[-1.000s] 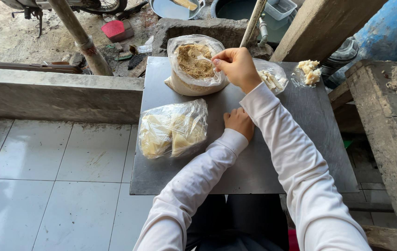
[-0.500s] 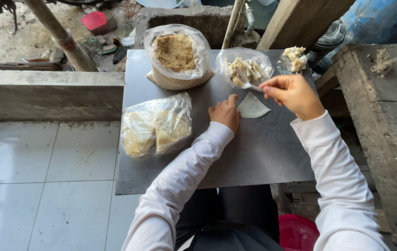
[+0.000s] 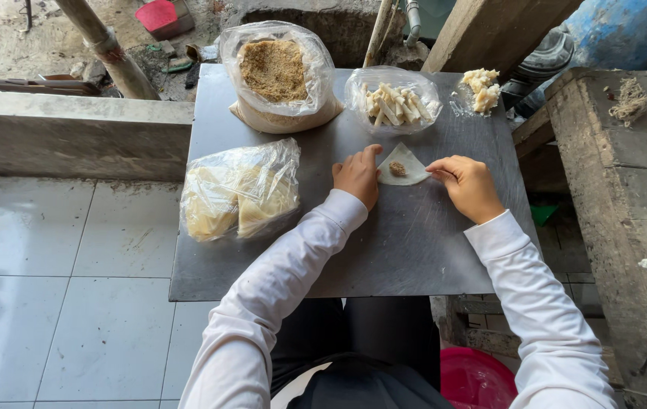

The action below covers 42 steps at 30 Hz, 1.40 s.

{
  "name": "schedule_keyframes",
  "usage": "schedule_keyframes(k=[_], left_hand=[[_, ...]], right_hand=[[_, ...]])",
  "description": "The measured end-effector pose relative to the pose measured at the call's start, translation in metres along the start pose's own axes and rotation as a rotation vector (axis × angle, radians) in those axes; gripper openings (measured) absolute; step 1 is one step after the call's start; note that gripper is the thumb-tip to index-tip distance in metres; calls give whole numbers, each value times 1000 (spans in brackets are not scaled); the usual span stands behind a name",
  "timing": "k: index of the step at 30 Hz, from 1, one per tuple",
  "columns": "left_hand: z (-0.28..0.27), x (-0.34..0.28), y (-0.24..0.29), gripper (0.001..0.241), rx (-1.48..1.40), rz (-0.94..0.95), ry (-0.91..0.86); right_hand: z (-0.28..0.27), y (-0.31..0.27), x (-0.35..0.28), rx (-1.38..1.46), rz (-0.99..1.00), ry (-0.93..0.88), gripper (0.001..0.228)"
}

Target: The person prepares wrapped food items by spooning a granular filling onto a thin square wrapper and folding the wrapper into a small roll on a metal table.

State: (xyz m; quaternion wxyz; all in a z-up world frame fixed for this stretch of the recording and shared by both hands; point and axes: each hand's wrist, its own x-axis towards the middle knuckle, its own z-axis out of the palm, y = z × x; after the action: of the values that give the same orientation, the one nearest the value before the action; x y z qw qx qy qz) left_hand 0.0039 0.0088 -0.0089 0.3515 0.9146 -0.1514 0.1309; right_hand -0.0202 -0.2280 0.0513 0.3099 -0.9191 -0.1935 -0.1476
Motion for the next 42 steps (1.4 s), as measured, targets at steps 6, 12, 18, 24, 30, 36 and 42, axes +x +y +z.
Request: schedule_keyframes(k=[6,12,18,24,30,36,42], left_hand=[[-11,-1,6,49,51,-43,-67],[-13,-2,7,50,31,-53,-93],[-6,-2,5,53,26,-8,-90],[-9,-4,9,57,56,-45,-50],[14,-4,-5,55,122,-47,-74],[35,0,-18,30,225,22,-56],[13,-2,-6,65,136,22,-52]], right_hand=[[-5,-6,2,-336,-279,100,11],[-12,9,-13,-506,-376,178,19],[-23,-8,-12,-407,-324,198,21],[-18,-82,44,126,-272,288,10],[52,-144,147,348,-160,191,15],[78,-144,199,271,-294,259,31],[12,-52,117,291,-64,272,14]])
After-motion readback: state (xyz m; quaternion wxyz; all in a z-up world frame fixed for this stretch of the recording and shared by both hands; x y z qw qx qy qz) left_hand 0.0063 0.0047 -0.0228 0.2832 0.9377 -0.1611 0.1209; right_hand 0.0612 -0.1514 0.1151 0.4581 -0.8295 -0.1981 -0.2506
